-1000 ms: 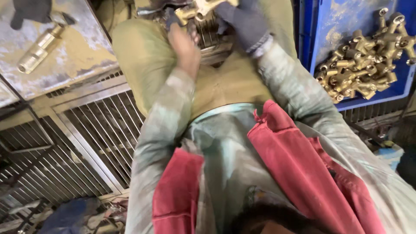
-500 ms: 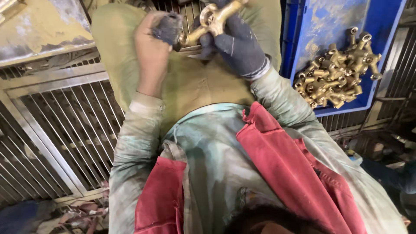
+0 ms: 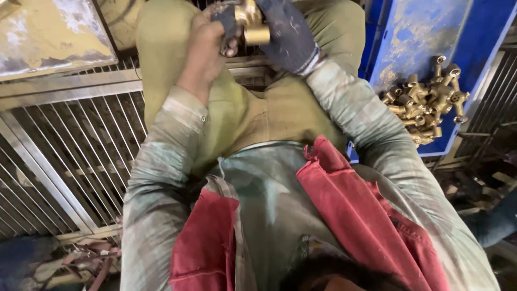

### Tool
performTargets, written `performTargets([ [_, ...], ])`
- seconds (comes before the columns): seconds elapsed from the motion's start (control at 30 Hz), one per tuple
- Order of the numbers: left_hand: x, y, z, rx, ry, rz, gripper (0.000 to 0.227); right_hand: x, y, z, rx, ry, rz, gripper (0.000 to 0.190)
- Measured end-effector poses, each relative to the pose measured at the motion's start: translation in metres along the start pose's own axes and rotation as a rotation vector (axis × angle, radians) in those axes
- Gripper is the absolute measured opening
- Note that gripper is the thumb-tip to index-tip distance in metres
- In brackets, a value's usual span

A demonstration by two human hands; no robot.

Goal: The person sits on the floor and repeatedly rubs brass valve-like parts against a grinding wheel to smooth their surfaces. They handle the parts one at a time, rotating them to treat different sides, and place finished pieces into a blue bin.

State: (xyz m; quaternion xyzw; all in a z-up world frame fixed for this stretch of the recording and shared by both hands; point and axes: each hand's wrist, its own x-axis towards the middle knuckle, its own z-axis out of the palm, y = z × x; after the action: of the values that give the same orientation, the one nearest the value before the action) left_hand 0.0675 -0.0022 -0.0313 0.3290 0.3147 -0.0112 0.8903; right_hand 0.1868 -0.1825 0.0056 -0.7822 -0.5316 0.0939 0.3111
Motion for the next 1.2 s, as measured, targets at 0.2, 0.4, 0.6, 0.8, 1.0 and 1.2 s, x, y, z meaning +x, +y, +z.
performTargets([
  [0.2, 0.041, -0.045, -0.032, -0.091, 0.228, 0.02, 0.036, 0.022, 0.027, 0.024, 0.402, -0.197, 0.143, 0.03],
  [0.4, 0.062, -0.066, -0.055, -0.059, 0.331, -0.018, 0.038, 0.028, 0.046, 0.025, 0.393, -0.229, 0.083, 0.035],
  [0.6, 0.061, -0.052, -0.053, -0.14, 0.214, -0.026, 0.034, 0.033, 0.056, 0.049, 0.843, -0.33, 0.44, 0.027],
  [0.8, 0.041, -0.037, -0.031, -0.198, 0.127, -0.005, 0.018, 0.019, 0.042, 0.024, 0.228, -0.379, 0.267, 0.028],
  [1.0, 0.019, -0.036, -0.021, -0.137, 0.176, 0.025, 0.021, -0.001, 0.005, 0.003, 0.166, 0.017, -0.078, 0.039],
  [1.2, 0.034, -0.042, -0.025, -0.121, 0.207, 0.086, 0.031, 0.03, 0.018, 0.012, 0.288, -0.147, 0.067, 0.035],
])
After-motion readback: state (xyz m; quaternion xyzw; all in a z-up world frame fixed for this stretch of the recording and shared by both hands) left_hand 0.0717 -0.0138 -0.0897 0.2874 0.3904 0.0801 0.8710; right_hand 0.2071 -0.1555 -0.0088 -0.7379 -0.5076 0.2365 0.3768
